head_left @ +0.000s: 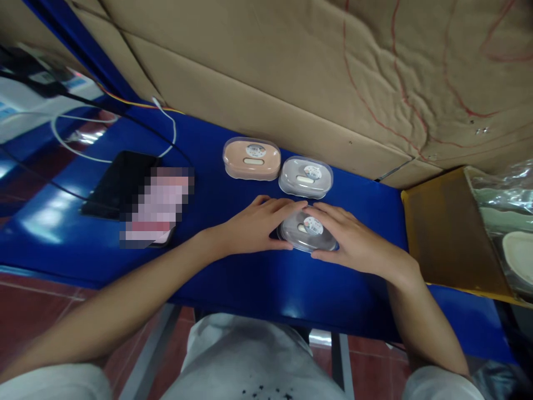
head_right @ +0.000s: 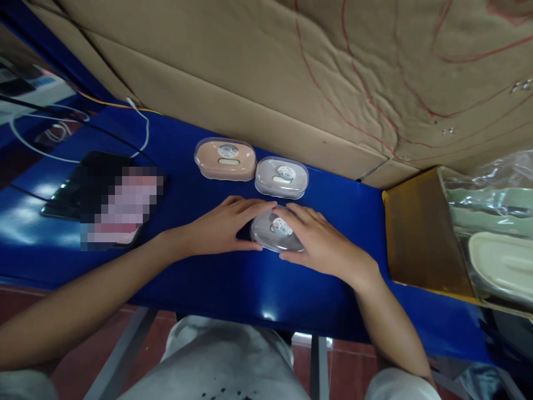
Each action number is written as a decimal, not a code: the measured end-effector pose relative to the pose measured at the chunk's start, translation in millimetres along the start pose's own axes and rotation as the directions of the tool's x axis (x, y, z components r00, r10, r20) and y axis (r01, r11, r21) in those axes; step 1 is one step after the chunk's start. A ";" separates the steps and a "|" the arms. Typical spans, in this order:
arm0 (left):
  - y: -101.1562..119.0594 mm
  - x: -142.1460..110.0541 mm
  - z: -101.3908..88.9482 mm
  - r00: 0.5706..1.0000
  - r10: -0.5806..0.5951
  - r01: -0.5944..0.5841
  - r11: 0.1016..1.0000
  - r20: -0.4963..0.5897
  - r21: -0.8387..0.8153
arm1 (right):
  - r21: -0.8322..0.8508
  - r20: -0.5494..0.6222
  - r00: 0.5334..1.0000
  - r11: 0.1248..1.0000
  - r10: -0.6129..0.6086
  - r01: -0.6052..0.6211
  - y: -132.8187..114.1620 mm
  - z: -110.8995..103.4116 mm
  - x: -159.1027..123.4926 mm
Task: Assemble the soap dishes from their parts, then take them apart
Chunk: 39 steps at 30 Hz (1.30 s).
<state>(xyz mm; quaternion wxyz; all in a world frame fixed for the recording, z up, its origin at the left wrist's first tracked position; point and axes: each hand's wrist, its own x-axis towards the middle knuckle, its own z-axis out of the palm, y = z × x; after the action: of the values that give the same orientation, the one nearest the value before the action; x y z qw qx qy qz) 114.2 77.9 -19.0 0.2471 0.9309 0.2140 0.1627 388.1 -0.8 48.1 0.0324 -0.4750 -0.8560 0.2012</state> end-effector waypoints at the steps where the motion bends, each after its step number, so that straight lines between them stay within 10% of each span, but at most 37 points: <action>1: 0.1 -0.1 0.1 1.000 -0.001 0.001 1.000 -0.001 0.001 | -0.011 -0.003 1.000 1.000 0.001 -0.001 -1.5 0.2 0.0; 17: 2.1 -2.1 -11.3 1.000 -0.014 0.014 0.998 -0.003 0.058 | 0.006 0.000 0.999 0.999 0.046 -0.046 4.7 0.5 -5.3; 30: -26.7 -6.3 -47.7 0.907 -0.317 0.410 0.816 -0.278 0.407 | -0.075 -0.201 0.940 0.952 0.275 -0.295 112.9 -22.1 -35.6; 39: -22.1 -10.5 -56.9 0.912 -0.284 0.389 0.831 -0.297 0.399 | -0.227 -0.334 0.940 0.962 0.067 -0.149 46.7 -11.4 13.0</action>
<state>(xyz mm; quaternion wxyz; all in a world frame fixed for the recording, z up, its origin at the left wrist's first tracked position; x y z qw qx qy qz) 75.0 112.5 14.2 0.0241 0.8851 0.4337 0.1670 421.2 35.3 39.2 0.1014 -0.5483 -0.8300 0.0132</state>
